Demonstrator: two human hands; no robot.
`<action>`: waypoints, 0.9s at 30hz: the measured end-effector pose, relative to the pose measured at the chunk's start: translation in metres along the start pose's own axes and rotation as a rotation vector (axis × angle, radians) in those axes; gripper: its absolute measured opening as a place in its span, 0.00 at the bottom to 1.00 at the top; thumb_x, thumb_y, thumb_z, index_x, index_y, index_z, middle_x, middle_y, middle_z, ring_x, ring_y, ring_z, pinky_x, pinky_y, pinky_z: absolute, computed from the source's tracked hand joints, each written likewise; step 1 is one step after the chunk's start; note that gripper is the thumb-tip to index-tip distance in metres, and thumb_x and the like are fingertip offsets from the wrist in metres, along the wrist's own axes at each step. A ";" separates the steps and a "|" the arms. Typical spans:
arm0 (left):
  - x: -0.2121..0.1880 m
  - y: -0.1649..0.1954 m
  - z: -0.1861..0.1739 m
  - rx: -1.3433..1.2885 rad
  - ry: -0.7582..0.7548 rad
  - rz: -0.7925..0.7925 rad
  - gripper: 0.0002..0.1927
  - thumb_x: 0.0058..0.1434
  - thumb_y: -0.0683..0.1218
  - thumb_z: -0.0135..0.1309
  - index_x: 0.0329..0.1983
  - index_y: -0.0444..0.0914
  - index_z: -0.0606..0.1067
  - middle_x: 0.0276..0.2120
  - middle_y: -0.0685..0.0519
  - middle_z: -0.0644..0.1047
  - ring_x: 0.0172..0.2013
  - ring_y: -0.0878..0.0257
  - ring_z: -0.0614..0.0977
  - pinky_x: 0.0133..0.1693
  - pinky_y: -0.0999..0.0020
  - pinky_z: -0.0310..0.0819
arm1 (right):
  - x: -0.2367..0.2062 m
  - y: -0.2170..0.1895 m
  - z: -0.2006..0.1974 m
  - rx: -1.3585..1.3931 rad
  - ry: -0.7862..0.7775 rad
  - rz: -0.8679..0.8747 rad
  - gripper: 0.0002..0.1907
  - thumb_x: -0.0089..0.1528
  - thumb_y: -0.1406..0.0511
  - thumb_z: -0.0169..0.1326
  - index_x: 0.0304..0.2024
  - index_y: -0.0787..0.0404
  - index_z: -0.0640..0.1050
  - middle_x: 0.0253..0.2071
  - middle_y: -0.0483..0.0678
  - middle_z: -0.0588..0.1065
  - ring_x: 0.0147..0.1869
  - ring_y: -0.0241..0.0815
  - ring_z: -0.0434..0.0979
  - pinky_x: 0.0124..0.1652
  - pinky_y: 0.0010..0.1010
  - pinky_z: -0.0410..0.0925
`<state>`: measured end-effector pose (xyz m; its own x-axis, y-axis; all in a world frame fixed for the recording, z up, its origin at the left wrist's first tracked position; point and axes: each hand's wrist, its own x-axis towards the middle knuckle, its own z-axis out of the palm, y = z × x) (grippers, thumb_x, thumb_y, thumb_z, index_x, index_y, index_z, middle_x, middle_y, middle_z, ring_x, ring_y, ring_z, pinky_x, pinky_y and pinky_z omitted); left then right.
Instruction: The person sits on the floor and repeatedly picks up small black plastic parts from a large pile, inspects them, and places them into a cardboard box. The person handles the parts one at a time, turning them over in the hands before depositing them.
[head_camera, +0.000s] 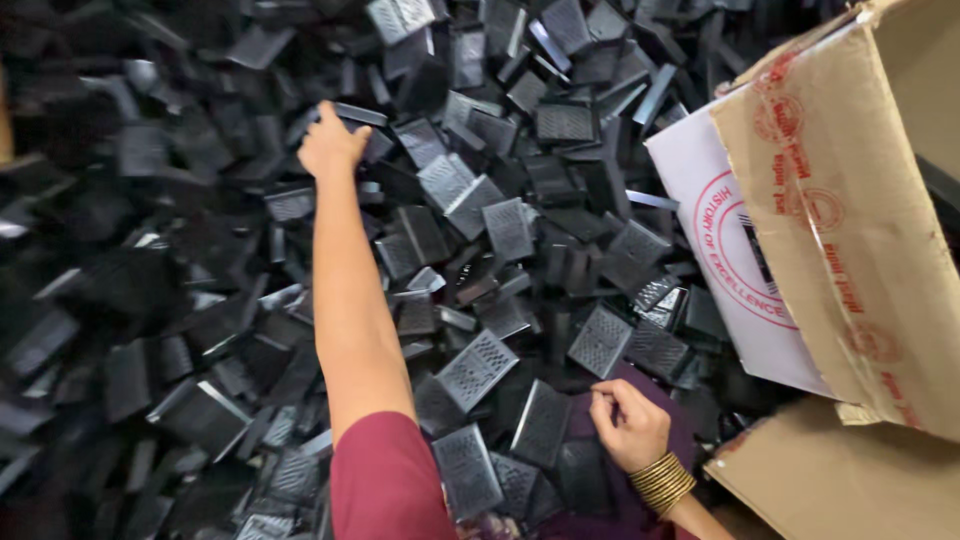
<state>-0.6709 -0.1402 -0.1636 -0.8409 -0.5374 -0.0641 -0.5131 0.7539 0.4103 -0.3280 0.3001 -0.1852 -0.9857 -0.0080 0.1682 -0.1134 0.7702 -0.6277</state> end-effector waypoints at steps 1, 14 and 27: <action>0.009 0.008 0.009 0.037 0.017 -0.013 0.45 0.49 0.62 0.70 0.64 0.45 0.60 0.55 0.41 0.74 0.53 0.43 0.78 0.49 0.46 0.73 | 0.005 0.005 0.004 -0.001 -0.006 0.012 0.05 0.55 0.66 0.61 0.34 0.57 0.82 0.21 0.41 0.74 0.17 0.32 0.68 0.20 0.27 0.62; -0.127 0.054 0.040 -0.336 0.156 0.530 0.29 0.63 0.60 0.63 0.59 0.37 0.75 0.48 0.37 0.80 0.49 0.39 0.80 0.48 0.48 0.73 | -0.028 0.033 -0.029 0.116 -0.020 -0.057 0.04 0.56 0.64 0.59 0.32 0.57 0.80 0.26 0.49 0.77 0.29 0.48 0.81 0.29 0.36 0.73; -0.385 0.142 0.018 -0.231 0.096 0.462 0.21 0.69 0.56 0.56 0.58 0.39 0.76 0.41 0.42 0.82 0.41 0.47 0.83 0.43 0.54 0.76 | -0.107 0.102 -0.025 0.179 -0.010 -0.293 0.03 0.67 0.63 0.54 0.43 0.54 0.77 0.37 0.47 0.78 0.40 0.50 0.81 0.36 0.39 0.71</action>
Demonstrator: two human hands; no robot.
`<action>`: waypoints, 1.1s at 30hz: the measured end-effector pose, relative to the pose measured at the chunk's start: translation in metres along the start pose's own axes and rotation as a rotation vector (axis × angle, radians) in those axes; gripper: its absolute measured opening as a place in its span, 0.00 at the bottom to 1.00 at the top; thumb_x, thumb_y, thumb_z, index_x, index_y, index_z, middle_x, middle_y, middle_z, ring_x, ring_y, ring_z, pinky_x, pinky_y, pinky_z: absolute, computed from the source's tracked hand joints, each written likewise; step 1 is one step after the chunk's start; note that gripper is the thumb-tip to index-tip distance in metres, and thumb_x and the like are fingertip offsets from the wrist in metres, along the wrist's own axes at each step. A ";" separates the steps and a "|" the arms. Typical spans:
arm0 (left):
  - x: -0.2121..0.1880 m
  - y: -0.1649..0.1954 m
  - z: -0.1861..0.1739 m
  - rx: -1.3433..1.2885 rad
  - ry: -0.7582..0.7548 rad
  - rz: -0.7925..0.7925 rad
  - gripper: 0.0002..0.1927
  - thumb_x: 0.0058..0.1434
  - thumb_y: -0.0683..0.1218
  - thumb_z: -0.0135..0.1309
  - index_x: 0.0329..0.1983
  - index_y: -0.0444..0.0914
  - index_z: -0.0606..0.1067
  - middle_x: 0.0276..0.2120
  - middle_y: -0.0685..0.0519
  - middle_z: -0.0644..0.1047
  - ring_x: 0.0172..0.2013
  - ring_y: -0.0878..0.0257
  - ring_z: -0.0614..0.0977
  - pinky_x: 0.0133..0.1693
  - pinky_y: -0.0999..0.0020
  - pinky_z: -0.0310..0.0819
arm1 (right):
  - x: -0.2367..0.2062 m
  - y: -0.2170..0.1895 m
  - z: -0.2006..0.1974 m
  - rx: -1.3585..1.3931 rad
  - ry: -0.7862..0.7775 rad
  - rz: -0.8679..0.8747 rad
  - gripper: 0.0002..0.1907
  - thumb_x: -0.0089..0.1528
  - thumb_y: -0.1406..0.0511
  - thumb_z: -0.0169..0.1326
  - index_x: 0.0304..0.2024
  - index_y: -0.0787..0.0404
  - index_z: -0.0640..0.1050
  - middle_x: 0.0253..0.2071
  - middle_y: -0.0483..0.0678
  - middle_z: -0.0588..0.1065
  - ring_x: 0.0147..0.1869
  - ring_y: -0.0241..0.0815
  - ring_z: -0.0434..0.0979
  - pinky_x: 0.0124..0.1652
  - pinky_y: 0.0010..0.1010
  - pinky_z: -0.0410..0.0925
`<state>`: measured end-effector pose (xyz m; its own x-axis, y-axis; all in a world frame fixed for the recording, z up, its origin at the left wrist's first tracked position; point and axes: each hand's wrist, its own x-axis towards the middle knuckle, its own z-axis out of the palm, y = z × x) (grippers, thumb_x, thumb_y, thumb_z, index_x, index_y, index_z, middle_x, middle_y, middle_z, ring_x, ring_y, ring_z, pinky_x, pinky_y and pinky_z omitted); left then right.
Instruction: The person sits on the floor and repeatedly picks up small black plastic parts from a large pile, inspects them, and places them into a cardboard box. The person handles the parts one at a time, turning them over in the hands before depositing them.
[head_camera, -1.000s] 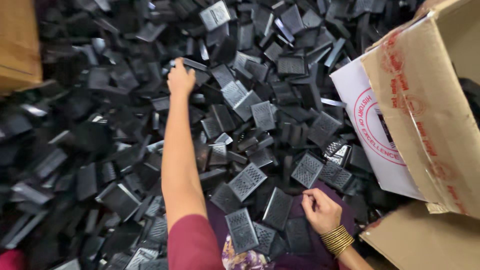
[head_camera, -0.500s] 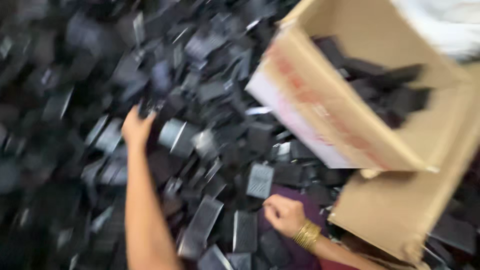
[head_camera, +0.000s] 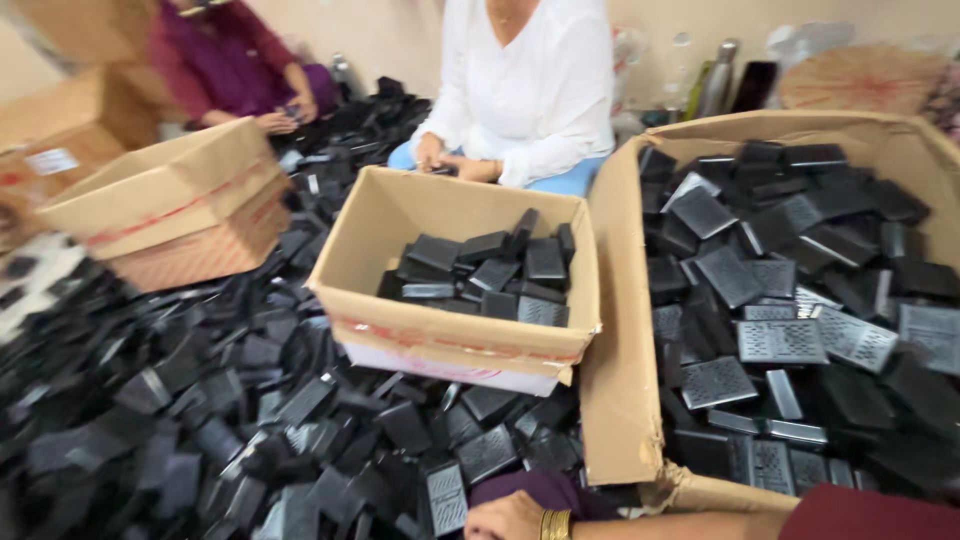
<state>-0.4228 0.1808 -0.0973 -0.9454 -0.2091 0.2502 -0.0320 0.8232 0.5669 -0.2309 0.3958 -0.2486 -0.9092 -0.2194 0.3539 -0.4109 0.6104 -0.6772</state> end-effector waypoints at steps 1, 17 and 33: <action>-0.019 -0.010 -0.015 0.000 -0.053 -0.008 0.21 0.68 0.56 0.56 0.58 0.39 0.77 0.40 0.42 0.83 0.41 0.48 0.83 0.43 0.55 0.76 | -0.004 -0.016 -0.008 0.035 0.018 0.036 0.05 0.67 0.62 0.55 0.42 0.55 0.76 0.36 0.47 0.78 0.39 0.49 0.81 0.36 0.38 0.71; -0.358 -0.056 -0.122 -0.764 -0.089 0.020 0.18 0.72 0.49 0.46 0.59 0.36 0.74 0.46 0.46 0.83 0.46 0.60 0.84 0.46 0.64 0.78 | -0.057 -0.227 -0.086 0.250 -0.364 -0.131 0.22 0.55 0.55 0.68 0.39 0.59 0.72 0.46 0.53 0.72 0.54 0.52 0.74 0.56 0.37 0.69; -0.371 -0.096 -0.186 -0.042 0.018 -0.128 0.20 0.66 0.45 0.55 0.60 0.36 0.71 0.52 0.41 0.75 0.54 0.44 0.75 0.55 0.54 0.69 | -0.117 -0.130 -0.107 -0.348 -0.358 0.138 0.28 0.48 0.60 0.70 0.47 0.57 0.74 0.50 0.55 0.69 0.56 0.60 0.71 0.56 0.46 0.68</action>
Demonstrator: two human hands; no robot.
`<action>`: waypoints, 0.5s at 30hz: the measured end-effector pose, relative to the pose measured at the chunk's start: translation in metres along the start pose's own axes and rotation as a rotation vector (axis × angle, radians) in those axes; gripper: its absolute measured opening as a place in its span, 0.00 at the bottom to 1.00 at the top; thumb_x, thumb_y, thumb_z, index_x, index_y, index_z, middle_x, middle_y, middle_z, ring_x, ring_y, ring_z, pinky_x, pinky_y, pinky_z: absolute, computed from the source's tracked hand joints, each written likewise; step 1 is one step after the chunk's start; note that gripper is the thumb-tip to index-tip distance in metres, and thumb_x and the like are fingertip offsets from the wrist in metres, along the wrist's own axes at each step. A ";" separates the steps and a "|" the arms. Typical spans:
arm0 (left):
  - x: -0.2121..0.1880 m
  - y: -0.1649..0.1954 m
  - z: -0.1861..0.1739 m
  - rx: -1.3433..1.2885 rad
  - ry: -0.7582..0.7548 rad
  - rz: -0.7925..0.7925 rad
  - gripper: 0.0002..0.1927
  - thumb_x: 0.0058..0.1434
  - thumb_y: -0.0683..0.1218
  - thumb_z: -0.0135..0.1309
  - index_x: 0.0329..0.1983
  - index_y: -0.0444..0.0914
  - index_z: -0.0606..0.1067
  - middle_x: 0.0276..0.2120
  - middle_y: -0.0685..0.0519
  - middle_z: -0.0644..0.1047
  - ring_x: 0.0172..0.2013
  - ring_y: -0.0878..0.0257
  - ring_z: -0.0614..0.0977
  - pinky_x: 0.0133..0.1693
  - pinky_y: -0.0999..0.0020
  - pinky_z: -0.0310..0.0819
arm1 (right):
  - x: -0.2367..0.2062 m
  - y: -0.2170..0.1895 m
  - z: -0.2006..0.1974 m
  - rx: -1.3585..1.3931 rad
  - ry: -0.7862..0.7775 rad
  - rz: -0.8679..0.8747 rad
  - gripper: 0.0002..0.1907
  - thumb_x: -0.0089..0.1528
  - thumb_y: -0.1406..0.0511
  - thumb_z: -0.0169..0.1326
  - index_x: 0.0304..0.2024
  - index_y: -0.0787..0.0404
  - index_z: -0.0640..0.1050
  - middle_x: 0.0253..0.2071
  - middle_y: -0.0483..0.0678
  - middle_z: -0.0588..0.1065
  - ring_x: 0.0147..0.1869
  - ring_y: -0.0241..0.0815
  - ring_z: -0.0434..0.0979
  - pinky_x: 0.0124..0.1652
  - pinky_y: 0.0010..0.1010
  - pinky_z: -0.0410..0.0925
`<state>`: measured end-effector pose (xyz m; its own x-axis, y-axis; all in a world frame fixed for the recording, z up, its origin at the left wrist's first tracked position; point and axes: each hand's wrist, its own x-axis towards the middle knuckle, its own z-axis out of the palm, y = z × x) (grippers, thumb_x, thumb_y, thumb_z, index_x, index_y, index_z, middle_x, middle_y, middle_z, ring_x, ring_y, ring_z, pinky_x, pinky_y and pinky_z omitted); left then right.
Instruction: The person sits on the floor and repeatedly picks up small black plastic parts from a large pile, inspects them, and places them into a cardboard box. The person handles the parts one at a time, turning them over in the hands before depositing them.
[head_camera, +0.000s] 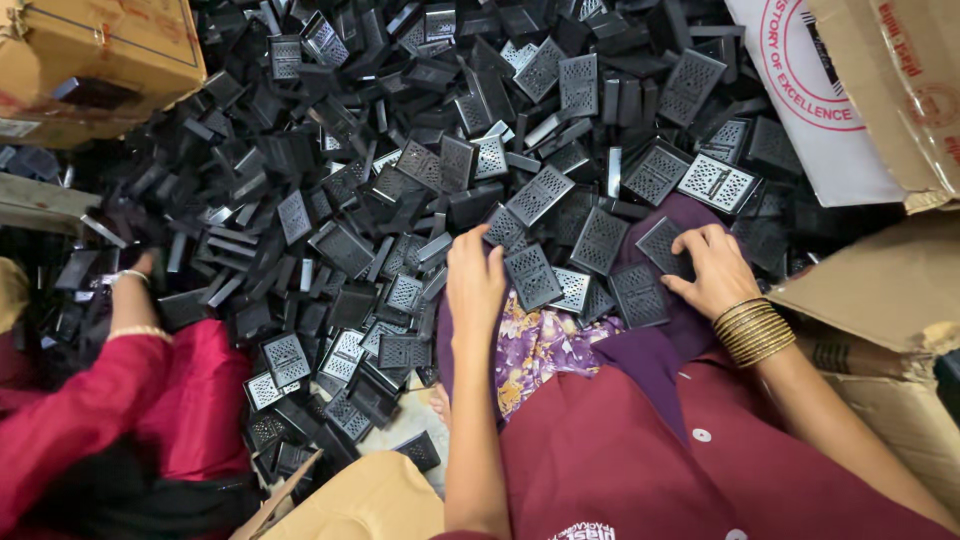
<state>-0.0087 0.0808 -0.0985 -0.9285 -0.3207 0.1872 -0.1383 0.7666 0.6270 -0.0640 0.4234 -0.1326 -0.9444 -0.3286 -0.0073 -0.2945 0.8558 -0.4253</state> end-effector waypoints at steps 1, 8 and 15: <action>0.008 0.002 0.010 0.017 -0.042 -0.022 0.22 0.66 0.47 0.56 0.60 0.36 0.70 0.52 0.41 0.74 0.54 0.43 0.75 0.55 0.53 0.68 | 0.001 0.000 0.000 0.002 -0.011 -0.001 0.28 0.48 0.60 0.70 0.47 0.57 0.74 0.50 0.55 0.69 0.56 0.59 0.71 0.55 0.45 0.68; 0.063 0.021 0.064 0.062 0.072 0.347 0.36 0.57 0.57 0.61 0.65 0.37 0.66 0.56 0.35 0.69 0.54 0.37 0.71 0.53 0.46 0.67 | 0.005 0.001 -0.005 -0.020 -0.089 0.040 0.29 0.46 0.59 0.72 0.46 0.56 0.72 0.50 0.55 0.69 0.56 0.59 0.72 0.54 0.45 0.69; 0.073 0.022 0.065 0.063 -0.132 0.203 0.30 0.70 0.51 0.53 0.74 0.46 0.62 0.55 0.35 0.68 0.53 0.38 0.71 0.54 0.47 0.67 | 0.003 -0.006 -0.010 -0.085 -0.196 0.100 0.32 0.48 0.60 0.71 0.51 0.53 0.69 0.53 0.55 0.67 0.58 0.60 0.72 0.54 0.46 0.70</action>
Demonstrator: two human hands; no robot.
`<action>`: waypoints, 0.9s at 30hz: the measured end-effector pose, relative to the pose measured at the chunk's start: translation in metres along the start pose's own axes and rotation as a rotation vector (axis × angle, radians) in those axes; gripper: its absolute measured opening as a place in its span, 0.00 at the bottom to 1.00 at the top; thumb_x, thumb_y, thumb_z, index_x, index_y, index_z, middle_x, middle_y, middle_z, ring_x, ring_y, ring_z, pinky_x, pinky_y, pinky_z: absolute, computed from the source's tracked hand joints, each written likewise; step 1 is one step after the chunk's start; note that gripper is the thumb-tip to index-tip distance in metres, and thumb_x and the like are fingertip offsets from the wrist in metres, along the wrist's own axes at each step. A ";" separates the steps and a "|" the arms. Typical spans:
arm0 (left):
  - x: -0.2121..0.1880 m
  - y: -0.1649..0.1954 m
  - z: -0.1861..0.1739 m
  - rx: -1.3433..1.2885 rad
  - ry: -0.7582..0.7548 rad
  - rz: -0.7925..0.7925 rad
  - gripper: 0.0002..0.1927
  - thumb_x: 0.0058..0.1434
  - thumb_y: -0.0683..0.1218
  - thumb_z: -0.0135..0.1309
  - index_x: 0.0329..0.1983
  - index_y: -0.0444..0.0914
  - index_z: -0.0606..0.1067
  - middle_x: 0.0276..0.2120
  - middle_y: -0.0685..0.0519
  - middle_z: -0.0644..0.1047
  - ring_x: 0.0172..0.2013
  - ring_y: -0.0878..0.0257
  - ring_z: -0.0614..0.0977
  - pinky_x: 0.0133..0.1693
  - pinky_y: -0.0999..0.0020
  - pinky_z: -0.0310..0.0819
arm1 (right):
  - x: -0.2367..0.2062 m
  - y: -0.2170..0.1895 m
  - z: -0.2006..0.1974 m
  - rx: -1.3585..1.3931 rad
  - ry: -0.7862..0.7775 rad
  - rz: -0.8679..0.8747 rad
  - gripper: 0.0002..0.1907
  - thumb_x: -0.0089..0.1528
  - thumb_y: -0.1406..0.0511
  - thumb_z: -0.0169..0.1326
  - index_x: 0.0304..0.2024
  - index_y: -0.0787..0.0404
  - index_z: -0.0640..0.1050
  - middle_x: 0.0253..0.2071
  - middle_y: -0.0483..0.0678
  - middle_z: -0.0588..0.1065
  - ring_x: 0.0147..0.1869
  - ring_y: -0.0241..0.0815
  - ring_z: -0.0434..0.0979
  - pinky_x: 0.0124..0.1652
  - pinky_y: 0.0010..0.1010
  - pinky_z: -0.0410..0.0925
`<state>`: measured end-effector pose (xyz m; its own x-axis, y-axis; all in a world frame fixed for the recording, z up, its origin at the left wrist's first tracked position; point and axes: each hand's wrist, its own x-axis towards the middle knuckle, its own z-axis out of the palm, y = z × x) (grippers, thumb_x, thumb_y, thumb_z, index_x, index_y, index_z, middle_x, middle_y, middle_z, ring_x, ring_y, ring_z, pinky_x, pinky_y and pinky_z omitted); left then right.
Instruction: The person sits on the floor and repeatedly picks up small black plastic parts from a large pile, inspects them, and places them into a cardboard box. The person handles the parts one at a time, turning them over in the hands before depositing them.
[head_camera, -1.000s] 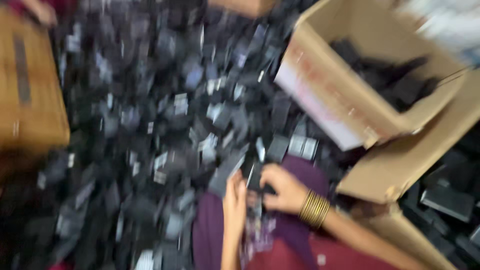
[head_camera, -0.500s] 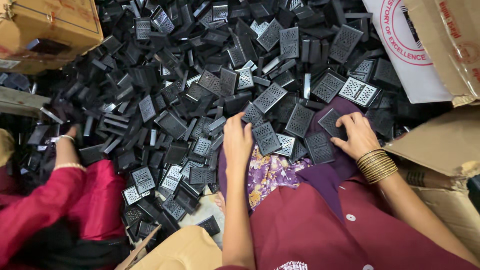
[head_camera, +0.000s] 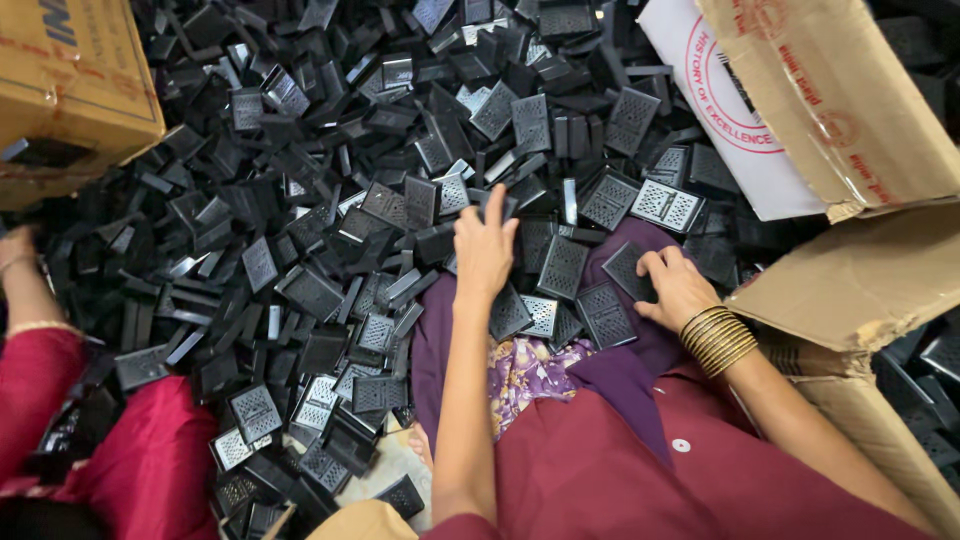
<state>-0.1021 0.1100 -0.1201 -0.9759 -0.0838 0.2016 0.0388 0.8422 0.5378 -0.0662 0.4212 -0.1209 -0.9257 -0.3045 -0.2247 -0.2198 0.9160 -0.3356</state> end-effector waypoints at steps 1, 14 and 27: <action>-0.005 -0.002 -0.006 -0.037 0.033 -0.015 0.29 0.71 0.50 0.52 0.75 0.46 0.62 0.56 0.34 0.68 0.53 0.38 0.71 0.56 0.46 0.67 | -0.001 -0.002 -0.001 0.009 0.011 0.000 0.32 0.48 0.60 0.71 0.51 0.53 0.69 0.53 0.55 0.67 0.58 0.61 0.72 0.53 0.46 0.70; -0.054 0.054 -0.005 -0.125 -0.015 0.192 0.35 0.56 0.56 0.66 0.63 0.39 0.68 0.50 0.41 0.70 0.50 0.42 0.72 0.48 0.49 0.68 | -0.010 -0.016 -0.001 -0.024 0.008 0.007 0.32 0.48 0.60 0.70 0.50 0.54 0.68 0.52 0.55 0.67 0.56 0.61 0.72 0.51 0.48 0.71; -0.060 0.044 0.006 0.373 -0.191 -0.301 0.46 0.49 0.63 0.67 0.69 0.46 0.62 0.49 0.45 0.68 0.48 0.47 0.74 0.45 0.55 0.75 | 0.024 0.009 -0.011 0.092 0.011 -0.027 0.31 0.46 0.60 0.71 0.44 0.54 0.67 0.47 0.51 0.66 0.55 0.54 0.72 0.52 0.42 0.70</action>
<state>-0.0429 0.1554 -0.1137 -0.9553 -0.2818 -0.0889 -0.2947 0.9315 0.2135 -0.0942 0.4252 -0.1195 -0.9231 -0.3255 -0.2047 -0.2160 0.8794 -0.4243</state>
